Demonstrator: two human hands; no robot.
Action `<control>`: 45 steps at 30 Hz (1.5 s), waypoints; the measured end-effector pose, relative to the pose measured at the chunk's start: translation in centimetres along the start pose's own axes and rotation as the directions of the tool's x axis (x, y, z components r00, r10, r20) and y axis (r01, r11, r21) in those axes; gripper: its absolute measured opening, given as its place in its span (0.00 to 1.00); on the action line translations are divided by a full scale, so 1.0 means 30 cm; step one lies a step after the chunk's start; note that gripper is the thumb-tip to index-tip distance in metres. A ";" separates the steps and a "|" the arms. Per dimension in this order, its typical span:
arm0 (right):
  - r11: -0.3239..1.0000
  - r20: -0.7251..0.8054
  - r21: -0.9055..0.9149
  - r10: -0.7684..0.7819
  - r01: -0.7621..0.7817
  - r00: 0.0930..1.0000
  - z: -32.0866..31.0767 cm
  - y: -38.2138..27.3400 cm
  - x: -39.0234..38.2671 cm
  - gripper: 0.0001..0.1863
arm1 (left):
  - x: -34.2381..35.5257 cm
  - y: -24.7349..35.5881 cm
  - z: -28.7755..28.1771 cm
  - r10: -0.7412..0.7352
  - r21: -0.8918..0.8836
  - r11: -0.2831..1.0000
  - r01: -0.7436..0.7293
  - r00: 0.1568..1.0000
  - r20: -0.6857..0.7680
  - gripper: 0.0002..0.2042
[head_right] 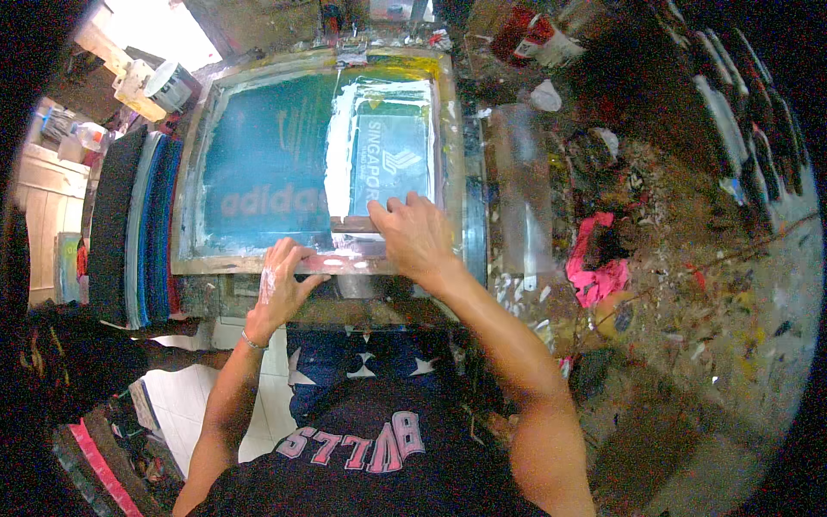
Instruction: The person performs screen printing on black t-shirts using a squeegee to pull white ink across a screen. They repeatedly place shirts under the screen, apply ink, and remove the printed shirts to a stack.
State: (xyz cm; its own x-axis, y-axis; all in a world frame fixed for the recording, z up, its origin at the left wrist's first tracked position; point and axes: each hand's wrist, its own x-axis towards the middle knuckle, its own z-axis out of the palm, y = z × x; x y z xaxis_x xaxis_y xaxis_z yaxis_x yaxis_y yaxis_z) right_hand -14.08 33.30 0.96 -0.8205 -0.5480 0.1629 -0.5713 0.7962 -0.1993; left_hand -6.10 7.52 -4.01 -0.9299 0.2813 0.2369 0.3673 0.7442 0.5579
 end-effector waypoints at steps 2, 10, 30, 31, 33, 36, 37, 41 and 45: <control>1.000 -0.100 -0.008 -0.019 0.018 0.995 0.011 -0.018 -0.023 0.06 | 0.000 -0.005 0.005 0.016 0.020 1.000 -0.016 1.000 -0.006 0.21; 0.993 -0.200 -0.089 -0.094 0.077 0.975 -0.112 -0.040 -0.038 0.16 | 0.053 0.082 -0.113 0.086 0.076 0.993 -0.086 0.996 -0.001 0.19; 0.950 -0.330 -0.122 0.235 -0.288 0.914 -0.934 -0.010 0.551 0.38 | 0.328 0.248 -0.165 0.450 0.098 0.892 -0.441 0.885 -0.117 0.14; 0.974 -0.358 -0.170 0.083 -0.152 0.930 -0.943 0.008 0.565 0.37 | 0.289 0.213 -0.058 0.266 0.116 0.949 -0.292 0.944 0.197 0.16; 0.961 -0.337 -0.120 0.197 -0.250 0.921 -0.969 0.025 0.613 0.42 | 0.245 0.128 0.098 0.297 0.063 0.948 -0.311 0.941 0.164 0.16; 0.963 -0.388 -0.159 0.143 -0.219 0.911 -0.974 0.025 0.649 0.46 | 0.201 0.045 0.187 0.304 0.085 0.943 -0.323 0.935 0.183 0.14; 0.953 -0.386 -0.153 0.185 -0.261 0.903 -0.979 0.016 0.663 0.46 | 0.196 0.034 0.191 0.331 0.091 0.931 -0.354 0.921 0.203 0.13; 0.934 -0.394 -0.095 0.282 -0.343 0.875 -0.987 -0.007 0.670 0.45 | 0.165 0.059 0.155 0.410 0.139 0.888 -0.438 0.891 0.193 0.12; 0.966 -0.399 -0.159 0.126 -0.204 0.908 -0.969 0.121 0.636 0.40 | 0.110 0.093 0.060 0.391 0.126 0.906 -0.405 0.912 0.121 0.12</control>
State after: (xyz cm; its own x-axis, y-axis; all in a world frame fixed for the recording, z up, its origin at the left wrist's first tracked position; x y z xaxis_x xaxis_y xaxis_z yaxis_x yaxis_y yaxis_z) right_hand -31.21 33.20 31.44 -0.8090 -0.2945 0.5087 -0.3809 0.9218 -0.0720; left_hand -8.19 11.63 -3.11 -0.7073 0.6210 0.3377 0.7065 0.6366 0.3091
